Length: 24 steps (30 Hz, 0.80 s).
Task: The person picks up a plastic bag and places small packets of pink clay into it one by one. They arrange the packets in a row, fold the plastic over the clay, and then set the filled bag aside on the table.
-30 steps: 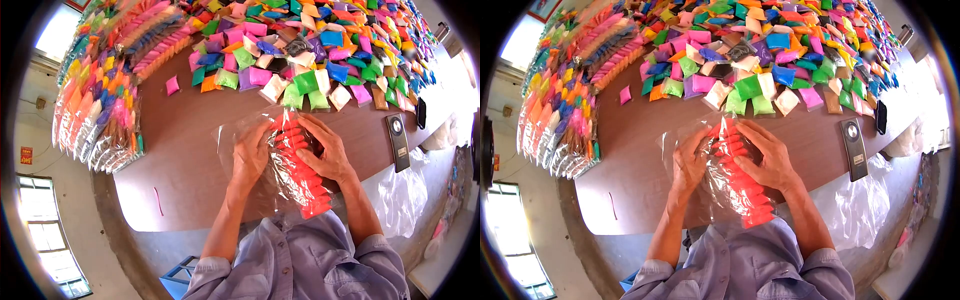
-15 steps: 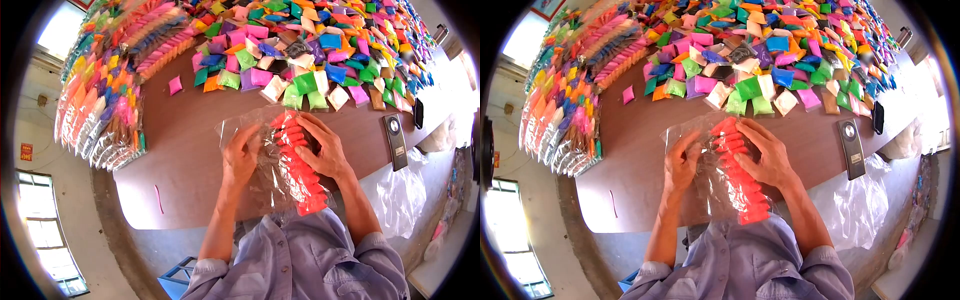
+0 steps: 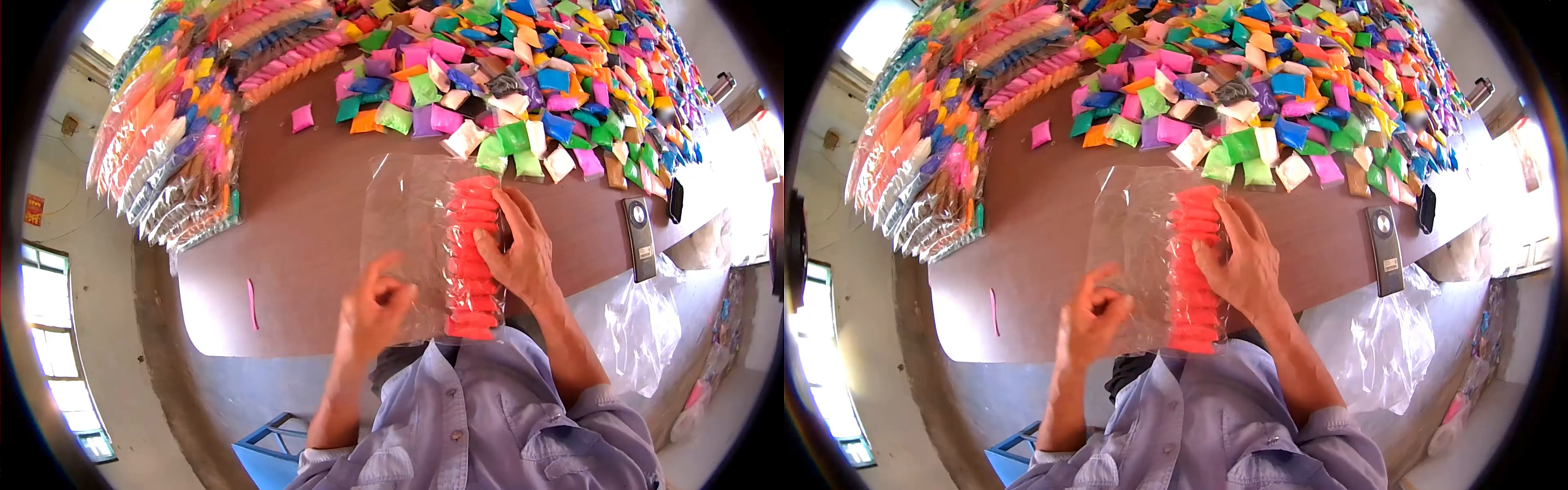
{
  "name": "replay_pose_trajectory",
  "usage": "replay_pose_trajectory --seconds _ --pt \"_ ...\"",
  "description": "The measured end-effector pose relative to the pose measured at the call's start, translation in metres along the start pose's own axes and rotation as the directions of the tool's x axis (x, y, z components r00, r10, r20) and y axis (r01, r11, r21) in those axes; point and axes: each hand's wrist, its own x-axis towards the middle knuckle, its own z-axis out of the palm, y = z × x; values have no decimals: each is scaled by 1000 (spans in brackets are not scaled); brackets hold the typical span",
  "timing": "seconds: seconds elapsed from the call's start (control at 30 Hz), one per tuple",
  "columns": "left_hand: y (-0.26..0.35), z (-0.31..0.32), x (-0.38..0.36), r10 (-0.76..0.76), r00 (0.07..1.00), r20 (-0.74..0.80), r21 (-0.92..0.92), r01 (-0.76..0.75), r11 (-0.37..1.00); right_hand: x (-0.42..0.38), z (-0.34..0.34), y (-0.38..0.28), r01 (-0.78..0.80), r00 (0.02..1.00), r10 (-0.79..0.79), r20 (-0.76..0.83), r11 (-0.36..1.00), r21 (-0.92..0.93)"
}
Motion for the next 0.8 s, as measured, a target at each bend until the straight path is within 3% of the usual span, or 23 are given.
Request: replay_pose_trajectory --seconds 0.07,0.17,0.2,0.27,0.3,0.37,0.47,0.6,0.67,0.8 --pt "-5 -33 11 -90 995 -45 21 91 996 -6 -5 -12 -13 1000 13 4 999 -41" --pt "-8 -67 26 -55 982 -178 52 65 997 -14 -8 -24 -66 993 72 92 996 -65" --pt "-5 -66 22 -57 982 -181 48 67 997 -15 -8 -25 -53 994 60 89 996 -77" --pt "7 -59 7 130 987 -96 26 -128 991 -16 -6 -25 -40 995 48 91 995 -89" --pt "14 -49 -4 128 987 -98 25 -126 992 -16 -5 -24 -65 994 72 85 994 -83" --pt "24 -22 -29 100 995 -10 231 -95 968 -15 -2 -21 -89 992 96 81 993 -79" --pt "11 1 -42 75 997 -4 197 -73 978 -17 0 -17 -2 999 6 35 993 -122" --pt "-4 -29 -26 -8 999 -54 159 17 987 -16 -3 -20 26 1000 -24 16 985 -169" --pt "-7 -52 -9 66 978 -198 231 -19 973 -16 -3 -21 36 999 -36 2 982 -185" --pt "10 -62 -11 153 971 -185 262 -102 960 -17 -3 -19 47 998 -56 -32 972 -230"
